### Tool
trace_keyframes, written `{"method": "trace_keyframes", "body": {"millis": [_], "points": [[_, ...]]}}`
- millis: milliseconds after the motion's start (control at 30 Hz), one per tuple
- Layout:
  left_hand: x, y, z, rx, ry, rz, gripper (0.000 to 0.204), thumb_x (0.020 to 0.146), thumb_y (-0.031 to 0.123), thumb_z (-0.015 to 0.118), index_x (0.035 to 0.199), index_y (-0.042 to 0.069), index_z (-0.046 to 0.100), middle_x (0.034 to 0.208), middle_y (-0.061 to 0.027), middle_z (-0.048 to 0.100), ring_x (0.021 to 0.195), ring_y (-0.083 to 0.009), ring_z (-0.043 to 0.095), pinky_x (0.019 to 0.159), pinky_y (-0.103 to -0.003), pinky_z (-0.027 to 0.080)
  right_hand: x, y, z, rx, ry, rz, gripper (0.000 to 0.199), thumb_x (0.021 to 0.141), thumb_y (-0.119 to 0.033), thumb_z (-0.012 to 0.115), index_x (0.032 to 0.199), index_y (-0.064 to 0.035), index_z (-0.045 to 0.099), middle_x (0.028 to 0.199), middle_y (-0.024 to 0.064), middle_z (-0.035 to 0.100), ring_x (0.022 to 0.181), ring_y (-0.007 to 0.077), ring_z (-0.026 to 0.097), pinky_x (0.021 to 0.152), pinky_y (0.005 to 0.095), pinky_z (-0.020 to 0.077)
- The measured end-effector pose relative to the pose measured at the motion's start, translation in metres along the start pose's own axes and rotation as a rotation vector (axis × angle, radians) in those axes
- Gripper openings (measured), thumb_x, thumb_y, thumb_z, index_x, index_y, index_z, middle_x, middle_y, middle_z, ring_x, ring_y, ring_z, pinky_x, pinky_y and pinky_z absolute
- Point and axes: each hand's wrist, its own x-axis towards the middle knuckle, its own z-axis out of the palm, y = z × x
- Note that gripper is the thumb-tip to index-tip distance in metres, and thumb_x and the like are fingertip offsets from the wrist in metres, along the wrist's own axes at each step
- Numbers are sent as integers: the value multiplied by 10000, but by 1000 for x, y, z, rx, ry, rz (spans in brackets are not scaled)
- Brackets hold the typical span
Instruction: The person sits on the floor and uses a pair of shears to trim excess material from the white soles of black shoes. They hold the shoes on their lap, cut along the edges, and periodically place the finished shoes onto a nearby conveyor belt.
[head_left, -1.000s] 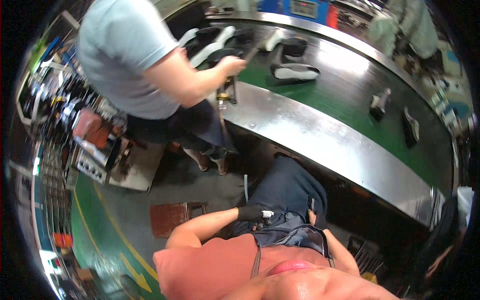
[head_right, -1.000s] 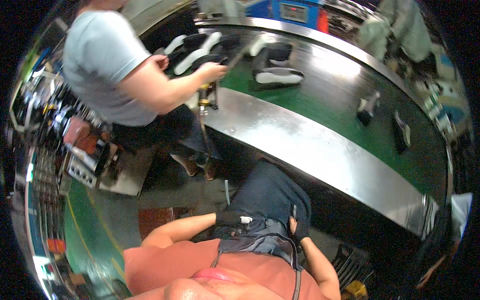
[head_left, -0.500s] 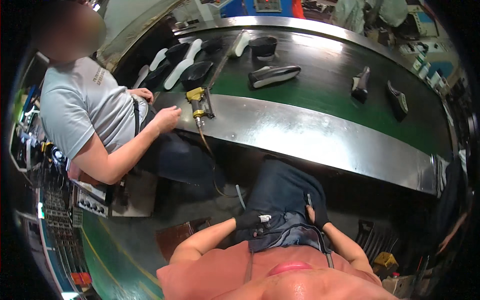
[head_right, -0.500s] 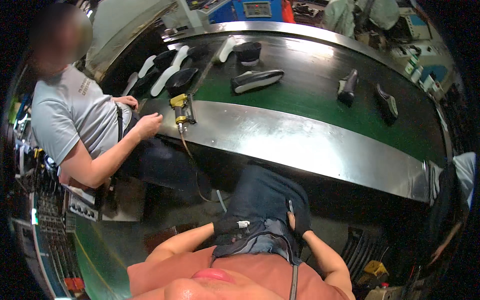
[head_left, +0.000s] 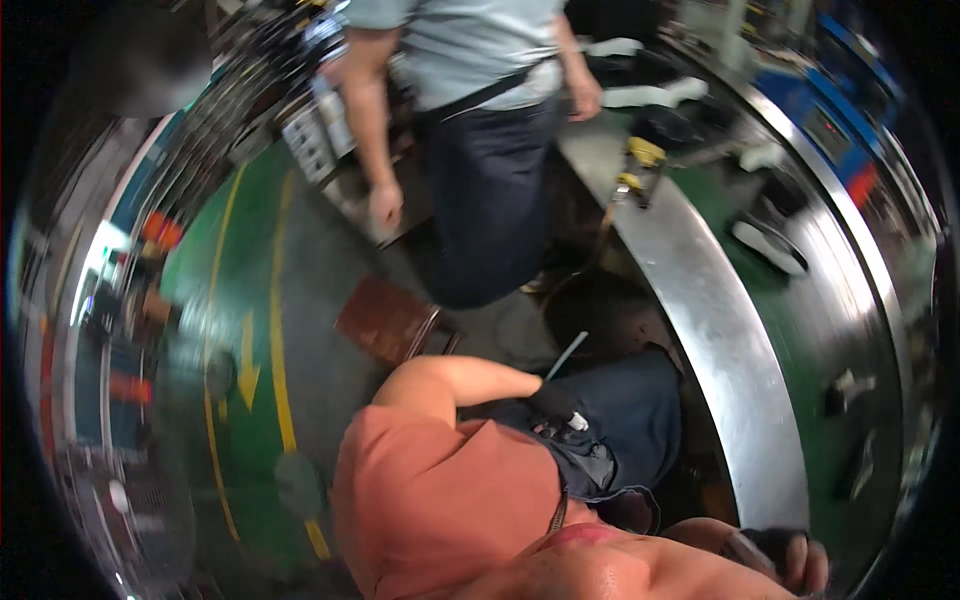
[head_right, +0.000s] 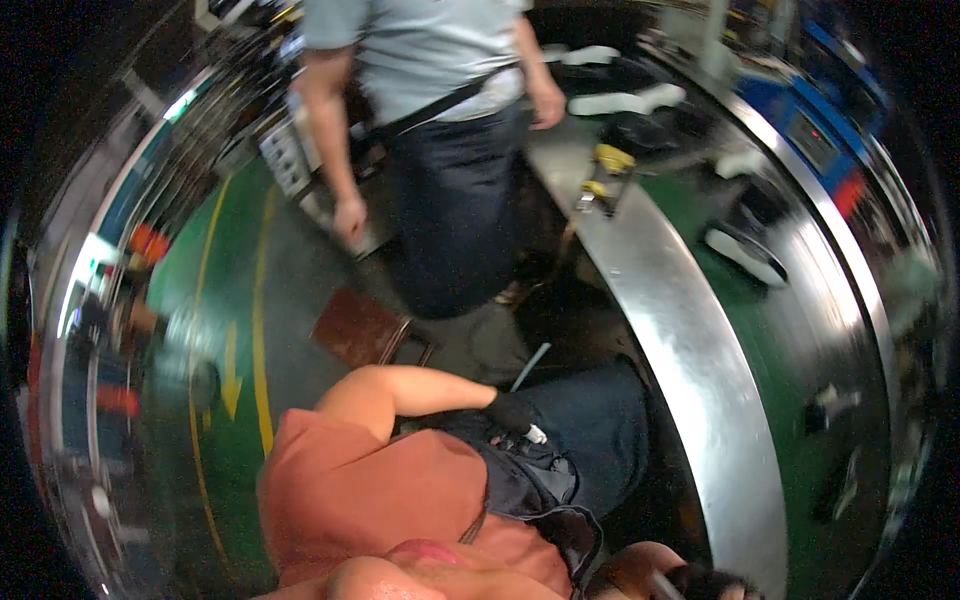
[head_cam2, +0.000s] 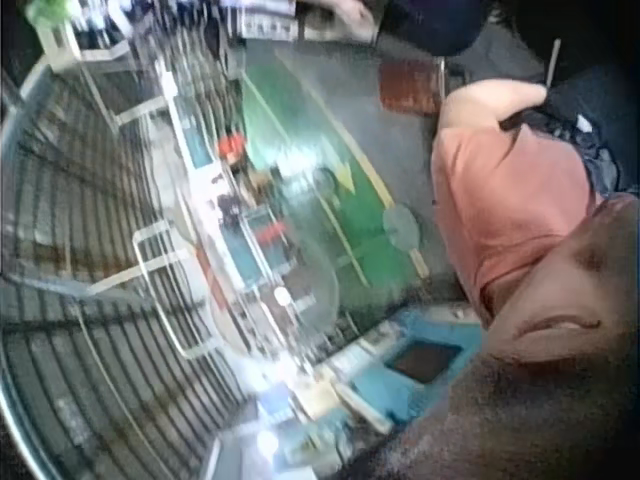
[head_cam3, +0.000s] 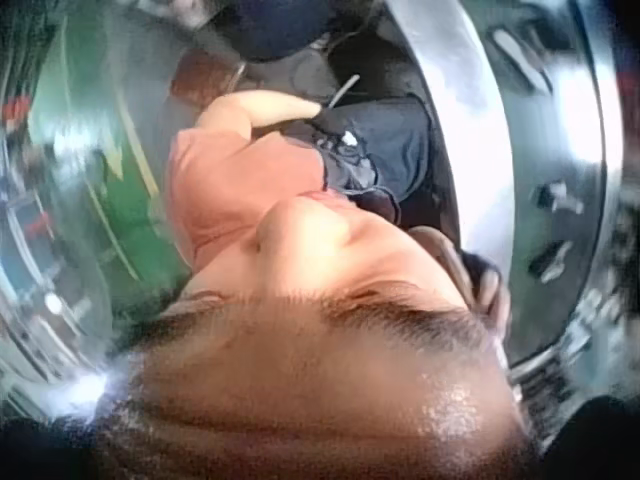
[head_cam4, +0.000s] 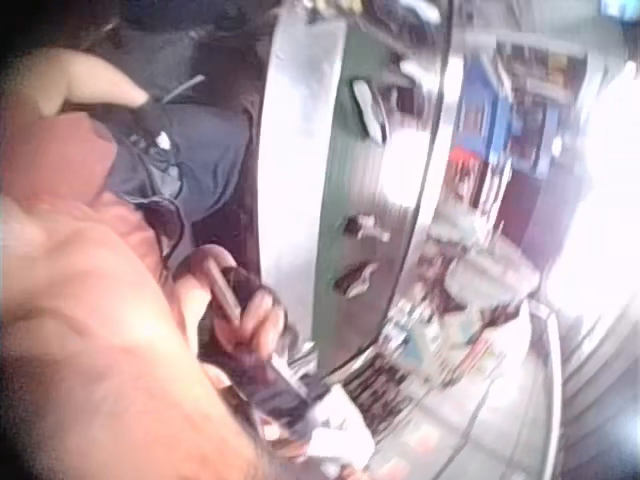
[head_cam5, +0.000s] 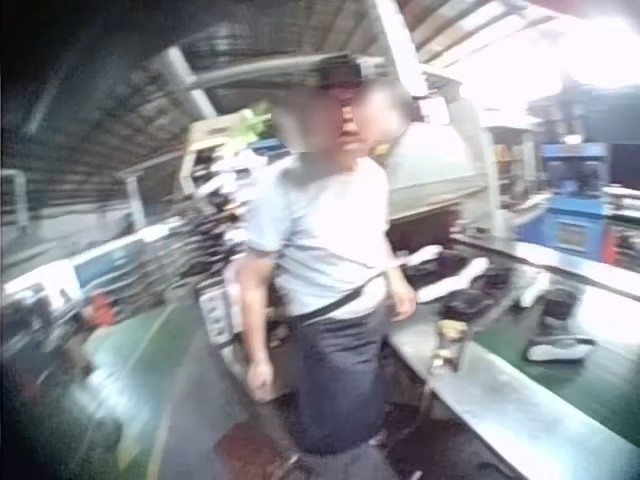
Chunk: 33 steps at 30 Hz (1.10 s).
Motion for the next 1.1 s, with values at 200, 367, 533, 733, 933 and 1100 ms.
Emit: {"method": "trace_keyframes", "body": {"millis": [200,367,533,733,933,1100], "points": [[-23,6,34,-50,276,72,471,907,484,475,993,55,652,815,-100,664,458,-189,593,409,-297,489,4,5,-8,523,-222,-88,270,913,-202,478,1113,-70,602,1125,72,603,956,171,601,821,273,494],[-64,41,65,-86,423,140,492,901,494,479,961,39,654,719,-103,653,438,-193,589,387,-296,474,8,-3,-28,694,-278,-109,246,897,-125,521,1123,-104,616,1164,58,602,946,152,613,781,244,518],[-51,34,52,-68,367,-1,477,895,502,471,886,74,681,670,-105,639,453,-181,584,436,-299,484,16,-9,-34,721,-215,-85,221,879,-195,501,1039,-89,612,1037,47,609,836,138,602,666,245,485],[-45,50,41,-142,324,-43,444,903,443,507,822,30,651,592,-109,606,394,-139,539,355,-260,448,-1,-27,-49,640,52,-55,258,859,-278,477,938,-71,608,885,34,618,703,120,587,528,246,445],[-41,61,30,-97,233,-95,455,911,419,513,1082,0,556,930,-76,642,446,-136,545,372,-278,478,-125,-26,-84,-271,586,775,664,863,-641,416,817,13,521,592,119,555,428,188,488,424,300,409],[-12,21,11,-126,97,-110,453,937,418,474,1017,-15,581,844,-94,630,490,-139,564,428,-275,501,-336,48,-92,-813,796,1484,503,953,-453,389,1165,-26,551,719,88,583,613,185,578,611,324,474]]}}
